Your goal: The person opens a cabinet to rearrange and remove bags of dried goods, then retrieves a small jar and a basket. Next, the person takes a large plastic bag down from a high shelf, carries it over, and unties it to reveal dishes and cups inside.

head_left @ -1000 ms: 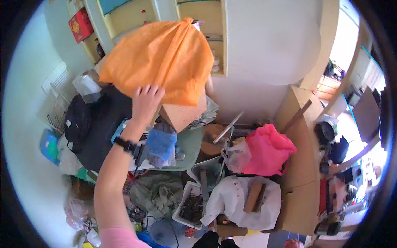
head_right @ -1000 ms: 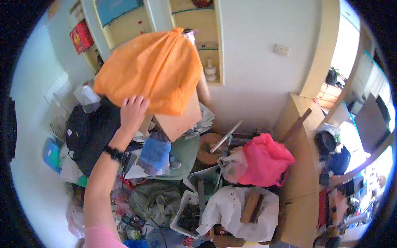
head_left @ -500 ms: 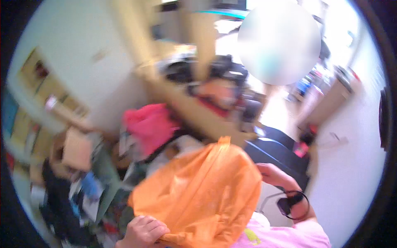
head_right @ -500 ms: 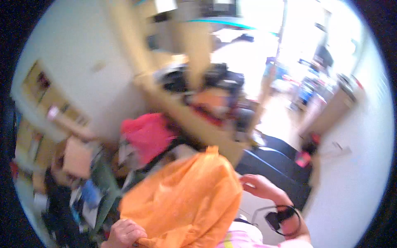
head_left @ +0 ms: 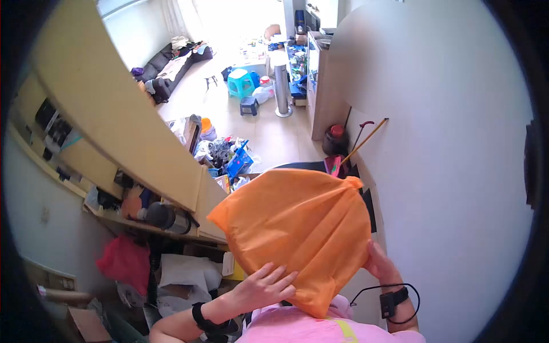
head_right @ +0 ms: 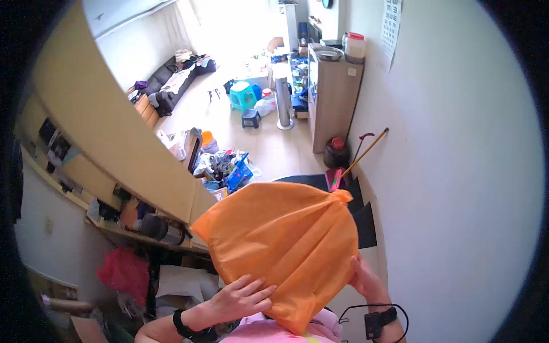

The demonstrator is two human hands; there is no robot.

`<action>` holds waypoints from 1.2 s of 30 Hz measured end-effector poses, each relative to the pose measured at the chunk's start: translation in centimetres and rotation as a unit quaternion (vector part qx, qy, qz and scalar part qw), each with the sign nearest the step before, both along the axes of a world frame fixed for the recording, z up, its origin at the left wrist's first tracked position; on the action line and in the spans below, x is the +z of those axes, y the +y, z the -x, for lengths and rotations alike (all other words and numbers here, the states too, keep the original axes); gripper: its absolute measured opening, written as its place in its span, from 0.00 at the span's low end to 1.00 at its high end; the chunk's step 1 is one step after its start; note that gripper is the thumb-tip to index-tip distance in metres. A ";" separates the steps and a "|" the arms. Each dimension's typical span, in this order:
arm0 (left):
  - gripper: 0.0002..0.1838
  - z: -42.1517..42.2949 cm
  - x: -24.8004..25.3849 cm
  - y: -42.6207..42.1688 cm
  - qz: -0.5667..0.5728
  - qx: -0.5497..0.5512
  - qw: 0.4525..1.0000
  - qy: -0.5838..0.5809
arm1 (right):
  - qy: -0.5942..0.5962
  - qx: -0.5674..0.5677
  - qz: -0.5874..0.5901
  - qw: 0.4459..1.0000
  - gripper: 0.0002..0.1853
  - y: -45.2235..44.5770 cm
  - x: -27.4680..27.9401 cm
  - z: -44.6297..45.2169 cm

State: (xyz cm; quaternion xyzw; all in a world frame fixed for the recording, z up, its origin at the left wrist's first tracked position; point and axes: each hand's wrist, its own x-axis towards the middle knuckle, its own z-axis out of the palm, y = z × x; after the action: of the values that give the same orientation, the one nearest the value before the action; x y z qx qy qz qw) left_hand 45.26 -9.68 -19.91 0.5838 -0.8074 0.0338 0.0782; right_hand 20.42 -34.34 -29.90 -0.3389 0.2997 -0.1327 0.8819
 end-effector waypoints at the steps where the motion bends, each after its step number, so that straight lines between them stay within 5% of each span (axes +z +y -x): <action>1: 0.05 -0.5 -0.4 -1.1 0.026 -0.032 0.999 -0.021 | 0.039 -0.039 0.023 0.998 0.35 -0.2 -1.9 0.1; 2: 0.05 -1.5 -1.4 -2.5 0.006 -0.046 0.998 -0.045 | 0.088 -0.062 -0.045 0.993 0.32 -1.0 -3.4 -0.3; 5: 0.04 -5.8 -4.3 -6.8 0.024 -0.040 0.998 -0.052 | 0.105 -0.096 -0.012 0.990 0.30 -3.4 -5.1 -2.6; 7: 0.13 -9.1 -6.2 -10.3 -0.005 -0.002 0.998 -0.067 | 0.129 -0.155 0.008 0.979 0.29 -6.2 -5.7 -5.6; 10: 0.41 -15.0 -9.5 -15.9 -0.030 0.295 0.952 0.070 | 0.152 -0.243 0.061 0.956 0.30 -12.1 -6.5 -12.0; 15: 0.40 -26.8 -13.8 -23.0 -0.056 0.468 0.856 0.211 | 0.192 -0.308 0.155 0.919 0.30 -22.9 -4.7 -23.3; 27: 0.29 -49.5 -11.8 -38.7 -0.045 0.452 0.888 0.066 | 0.285 -0.349 0.205 0.869 0.25 -38.3 -5.4 -33.6; 29: 0.28 -50.7 -12.4 -38.9 -0.035 0.485 0.871 0.075 | 0.308 -0.403 0.364 0.781 0.23 -42.0 -6.7 -34.9; 30: 0.28 -51.3 -12.9 -38.8 -0.037 0.507 0.858 0.075 | 0.300 -0.401 0.369 0.783 0.23 -43.9 -6.8 -36.0; 32: 0.28 -53.1 -15.9 -37.9 -0.026 0.538 0.839 0.075 | 0.383 -0.254 0.660 0.594 0.23 -47.5 -6.1 -38.2; 33: 0.28 -54.1 -18.0 -37.7 -0.023 0.563 0.823 0.075 | 0.375 -0.262 0.665 0.590 0.23 -49.7 -5.5 -39.7; 35: 0.28 -56.4 -23.0 -38.4 -0.026 0.609 0.791 0.054 | 0.353 -0.008 0.892 0.283 0.23 -54.7 -5.1 -43.1; 36: 0.27 -57.9 -25.7 -39.7 -0.008 0.611 0.790 0.049 | 0.378 -0.022 0.878 0.292 0.25 -57.1 -7.0 -44.1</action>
State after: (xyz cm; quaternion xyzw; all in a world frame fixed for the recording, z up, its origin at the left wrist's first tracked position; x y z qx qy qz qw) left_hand 103.13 -49.38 -45.60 0.9567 -0.2781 0.0395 0.0765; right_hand 64.56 -91.40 -36.88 -0.9172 0.3114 -0.1933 -0.1563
